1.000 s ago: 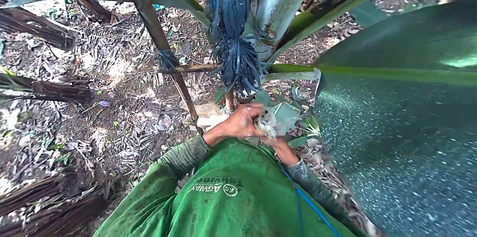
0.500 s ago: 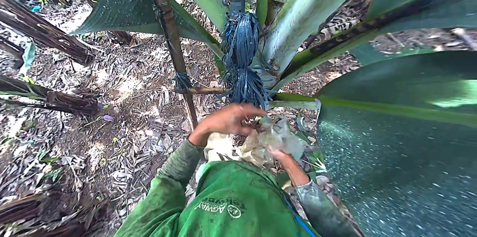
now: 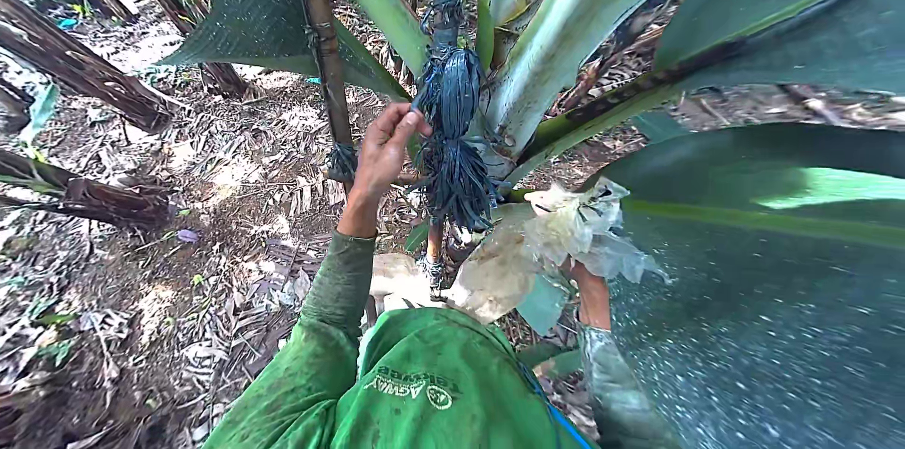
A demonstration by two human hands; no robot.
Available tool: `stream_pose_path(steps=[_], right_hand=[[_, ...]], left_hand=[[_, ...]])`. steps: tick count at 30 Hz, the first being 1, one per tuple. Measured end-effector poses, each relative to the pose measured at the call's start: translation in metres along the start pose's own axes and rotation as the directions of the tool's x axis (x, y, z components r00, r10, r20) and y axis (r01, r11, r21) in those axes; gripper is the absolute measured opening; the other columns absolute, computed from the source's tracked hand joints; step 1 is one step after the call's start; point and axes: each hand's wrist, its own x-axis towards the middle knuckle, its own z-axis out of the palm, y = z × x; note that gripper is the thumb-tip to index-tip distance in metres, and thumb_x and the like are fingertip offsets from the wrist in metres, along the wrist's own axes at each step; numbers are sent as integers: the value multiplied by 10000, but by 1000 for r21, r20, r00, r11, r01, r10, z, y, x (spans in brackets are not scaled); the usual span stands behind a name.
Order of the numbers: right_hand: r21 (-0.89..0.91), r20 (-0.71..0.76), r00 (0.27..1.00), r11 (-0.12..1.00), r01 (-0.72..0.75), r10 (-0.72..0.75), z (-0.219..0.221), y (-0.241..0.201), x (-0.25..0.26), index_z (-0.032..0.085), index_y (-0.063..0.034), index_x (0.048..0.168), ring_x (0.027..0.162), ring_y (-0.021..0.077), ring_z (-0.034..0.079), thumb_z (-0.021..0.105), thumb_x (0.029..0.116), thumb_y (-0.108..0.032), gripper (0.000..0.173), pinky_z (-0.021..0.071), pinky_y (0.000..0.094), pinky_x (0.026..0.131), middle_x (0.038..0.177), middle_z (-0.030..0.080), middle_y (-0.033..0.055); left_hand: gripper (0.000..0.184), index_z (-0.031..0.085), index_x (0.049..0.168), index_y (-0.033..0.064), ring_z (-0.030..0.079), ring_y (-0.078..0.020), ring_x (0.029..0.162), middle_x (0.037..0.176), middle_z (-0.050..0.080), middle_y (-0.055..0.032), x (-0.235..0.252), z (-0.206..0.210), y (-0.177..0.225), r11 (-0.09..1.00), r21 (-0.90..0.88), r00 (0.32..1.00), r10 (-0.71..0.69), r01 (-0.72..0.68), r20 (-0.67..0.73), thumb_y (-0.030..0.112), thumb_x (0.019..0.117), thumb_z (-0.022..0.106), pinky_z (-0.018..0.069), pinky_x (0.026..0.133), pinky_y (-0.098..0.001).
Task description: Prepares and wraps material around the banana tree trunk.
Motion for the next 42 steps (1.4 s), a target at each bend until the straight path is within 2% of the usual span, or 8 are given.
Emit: stream_pose_path(steps=[4,10,23,27,31,35,38,42], right_hand=[[311,216,897,898,311,-385,13,-106,-21,492,114,1363,1071,17,583,538,970,-10,414,481,150,942,1202,615,156],[112,294,481,529,841,-826,60,-246,14,675,-2,1144,907,321,710,764,835,-147,353,553,542,795,991,720,184],[-116,658,419,465,878,-626,109,-326,66,696,-36,1161,1064,367,679,744,914,-257,335,501,606,943,1101,717,188],[-296,692,508,441,847,-512,119,-332,60,719,-46,1053,1038,371,678,795,835,-520,527,520,621,890,1057,713,180],[-342,700,468,322,883,-540,120,-326,54,686,-4,958,1015,419,660,723,899,-208,216,521,624,824,1016,679,219],[-306,723,470,375,875,-506,114,-330,53,680,-14,1059,999,416,666,699,920,-251,275,511,629,837,1003,688,215],[-150,745,429,499,854,-510,107,-323,61,524,-54,1385,1049,397,664,559,1038,-329,444,502,612,911,1091,684,213],[92,587,475,638,765,-655,109,-285,56,450,-91,1475,1049,351,681,502,1035,-294,488,528,586,911,1146,691,193]], left_hand=[[277,610,1195,61,384,-34,494,642,422,76,-11,10,1,979,-146,988,-136,145,73,142,1085,369,358,465,-204],[205,631,1105,181,486,-73,589,752,551,20,-32,21,14,963,159,976,-216,218,-30,286,1055,462,425,538,-267],[241,618,1186,59,590,-259,527,720,622,-121,-33,7,29,689,707,985,156,-158,68,197,1081,450,502,465,-447],[204,675,1126,-2,691,-356,920,1001,688,-174,-18,9,45,379,850,926,234,-367,295,49,1013,513,581,733,-508],[202,717,1088,14,473,-421,1374,1449,521,-221,-2,5,67,128,793,800,188,-595,570,-18,899,656,461,1091,-534],[263,682,1156,45,475,-381,1394,1644,278,-204,3,-14,81,329,766,832,161,-552,530,-42,934,573,512,1041,-516],[318,652,1245,6,485,-325,1421,1536,490,-172,9,-17,79,463,738,868,184,-491,462,9,1032,416,426,1162,-490],[282,631,1269,49,714,-268,828,1039,718,-154,15,-22,54,648,649,916,253,-399,311,77,1080,423,590,749,-476]])
